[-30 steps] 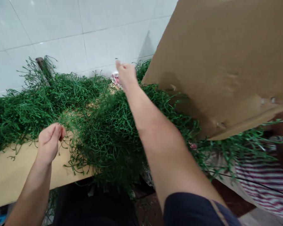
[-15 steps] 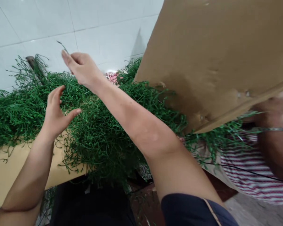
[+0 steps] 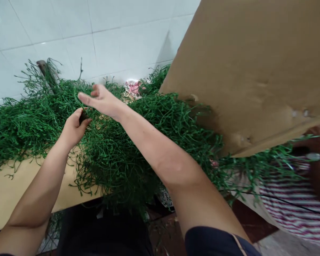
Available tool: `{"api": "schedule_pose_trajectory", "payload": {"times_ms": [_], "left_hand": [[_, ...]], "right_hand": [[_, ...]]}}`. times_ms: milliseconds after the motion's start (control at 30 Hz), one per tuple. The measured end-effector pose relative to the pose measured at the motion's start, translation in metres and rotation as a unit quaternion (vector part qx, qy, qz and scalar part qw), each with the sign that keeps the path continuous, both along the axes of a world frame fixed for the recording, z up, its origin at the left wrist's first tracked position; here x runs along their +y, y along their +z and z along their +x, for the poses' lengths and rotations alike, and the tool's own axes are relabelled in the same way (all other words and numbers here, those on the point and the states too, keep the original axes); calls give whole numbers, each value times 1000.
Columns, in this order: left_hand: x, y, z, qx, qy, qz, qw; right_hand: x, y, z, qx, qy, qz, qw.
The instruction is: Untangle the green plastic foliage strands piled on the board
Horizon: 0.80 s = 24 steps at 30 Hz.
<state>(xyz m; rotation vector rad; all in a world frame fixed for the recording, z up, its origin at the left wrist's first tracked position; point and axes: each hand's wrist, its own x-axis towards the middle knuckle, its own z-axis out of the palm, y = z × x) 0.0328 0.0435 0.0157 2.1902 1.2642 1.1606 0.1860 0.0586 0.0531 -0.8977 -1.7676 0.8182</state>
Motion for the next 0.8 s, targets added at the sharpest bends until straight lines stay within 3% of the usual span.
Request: {"api": "schedule_pose_trajectory", "payload": {"times_ms": [133,267,367,533,700,800], "left_hand": [[1,-2,-1,34,-14,64,997],[6,-9,-3,-19,63,81,995],[8,-13,-4,-54,81,21,995],[5,-18,-3,-76,13,-92,993],[0,-17,-4,16,-11,-85,996],[-9,-11,-5,95,6,-72,993]], "right_hand": [[-8,-10,-8,-14,68,-18,997],[-8,0,-6,56,0,1,998],[-6,1,-4,107,-23,-28,994],[-9,-4,-8,99,29,-62,993],[-18,6,-9,24,103,-74,992],[-16,10,-8,15,108,-58,992]]}}
